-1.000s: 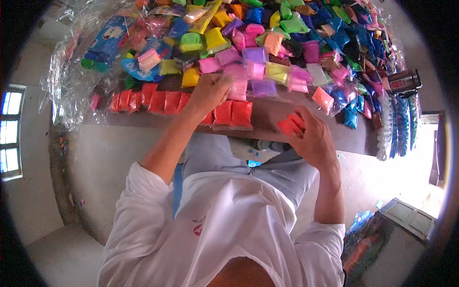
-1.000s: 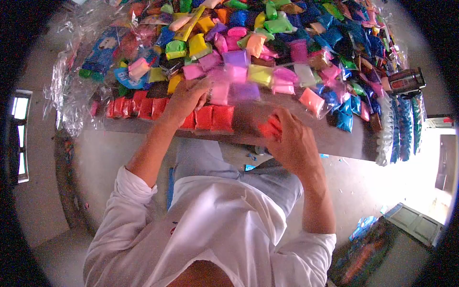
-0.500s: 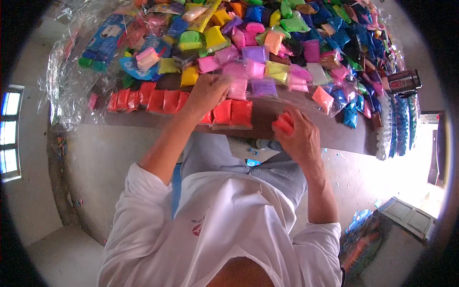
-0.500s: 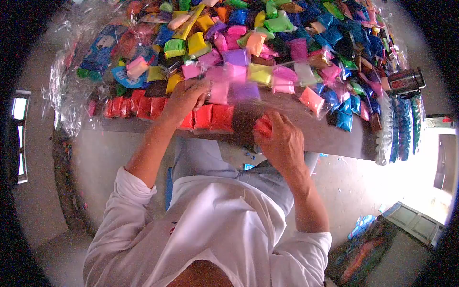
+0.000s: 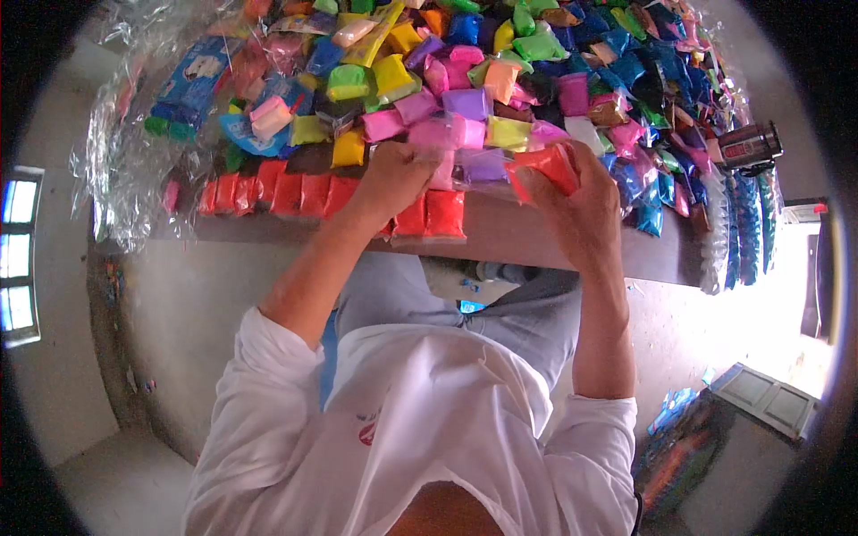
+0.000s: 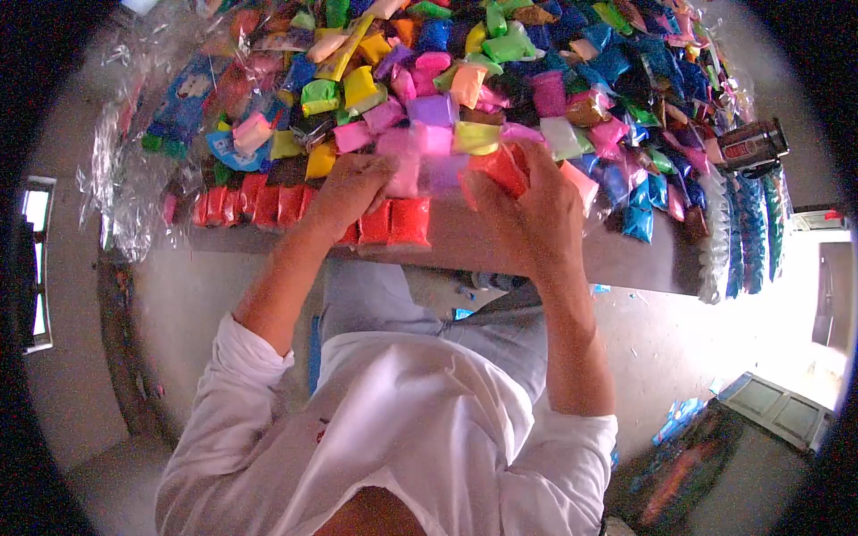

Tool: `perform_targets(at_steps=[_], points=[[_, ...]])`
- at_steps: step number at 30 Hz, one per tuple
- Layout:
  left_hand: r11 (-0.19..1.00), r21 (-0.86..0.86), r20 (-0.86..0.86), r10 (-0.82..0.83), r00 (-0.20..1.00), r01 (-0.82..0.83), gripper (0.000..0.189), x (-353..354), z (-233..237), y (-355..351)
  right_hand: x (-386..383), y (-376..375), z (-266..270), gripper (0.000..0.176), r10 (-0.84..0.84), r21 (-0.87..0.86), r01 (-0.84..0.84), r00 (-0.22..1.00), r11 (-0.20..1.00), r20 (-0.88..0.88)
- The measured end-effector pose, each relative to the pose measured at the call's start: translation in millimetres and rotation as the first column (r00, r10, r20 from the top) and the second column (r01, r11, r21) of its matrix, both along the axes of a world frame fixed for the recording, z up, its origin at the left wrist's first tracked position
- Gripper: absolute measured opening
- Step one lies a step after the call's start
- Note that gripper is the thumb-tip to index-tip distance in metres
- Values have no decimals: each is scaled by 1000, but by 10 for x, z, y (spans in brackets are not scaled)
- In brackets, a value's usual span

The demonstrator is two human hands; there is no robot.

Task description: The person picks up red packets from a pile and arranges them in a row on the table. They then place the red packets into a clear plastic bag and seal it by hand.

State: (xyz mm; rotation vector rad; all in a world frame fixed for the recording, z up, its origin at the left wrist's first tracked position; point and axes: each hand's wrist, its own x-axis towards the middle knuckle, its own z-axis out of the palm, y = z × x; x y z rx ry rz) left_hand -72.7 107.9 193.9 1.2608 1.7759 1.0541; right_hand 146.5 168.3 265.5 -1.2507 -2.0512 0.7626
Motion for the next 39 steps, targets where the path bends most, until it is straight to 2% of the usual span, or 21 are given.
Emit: perform_targets(at_steps=[1,3,4,5,6,8,9,11,13,15,17,18,20,21,23,26,27,29,30,32,39], points=[[1000,-25,2,17,1000,-17,42,-2,-21,8,-24,33,-25,40,-12,36,9,998,999,67],[998,-49,2,31,1000,-31,43,-13,-162,37,-80,65,-68,40,-30,32,29,999,999,12],[991,132,-257,16,966,18,45,-20,-276,75,-99,70,-75,41,-47,27,48,998,998,-39],[951,289,-497,49,867,112,47,-28,-385,102,-108,69,-70,41,-50,28,51,998,998,-40],[950,289,-497,47,866,115,47,22,-283,99,-118,70,-59,42,-60,37,61,998,997,-30],[998,-44,-168,-42,985,35,51,167,14,70,-119,63,-32,42,-73,44,74,997,996,-21],[998,-45,-169,-45,985,38,51,192,-59,88,-111,57,-9,43,-95,97,98,995,990,-35],[943,265,-384,-88,919,201,52,231,-265,117,-73,53,-3,45,-120,150,126,992,981,-48],[940,193,-450,-169,877,280,47,290,-253,115,-2,68,-10,42,-98,151,82,990,985,106],[928,116,-503,-251,827,353,42,377,-218,118,74,40,23,42,-78,106,63,987,992,138],[785,222,-737,-252,626,578,35,460,-146,136,138,32,43,43,-55,60,45,984,997,167],[783,221,-736,-257,626,582,35,493,-125,135,161,31,45,42,-60,97,44,985,994,159],[795,-6,-601,-487,633,606,35,552,-78,140,203,43,44,41,-68,136,48,986,990,151],[793,-5,-602,-489,631,610,35,597,-29,131,229,56,41,42,-68,109,49,981,993,181],[836,-90,-395,-529,751,541,42,698,52,107,272,82,7,42,-71,80,55,975,995,212],[857,-234,-322,-514,795,459,49,781,13,165,303,107,-85,42,-40,84,29,991,996,126],[857,-235,-324,-515,794,460,49,784,1,164,309,112,-92,42,-35,52,30,993,998,117],[883,50,-330,-427,842,467,58,784,-16,145,329,120,-118,42,-34,18,32,994,999,105],[881,48,-332,-431,839,471,58,771,61,135,347,118,-140,43,-27,16,26,996,1000,90],[858,-404,-237,-434,869,318,62,717,282,123,382,128,-158,43,-25,13,24,997,1000,72],[915,-268,-235,-366,900,302,64,570,213,195,460,225,-222,38,107,-26,-105,985,994,135]])
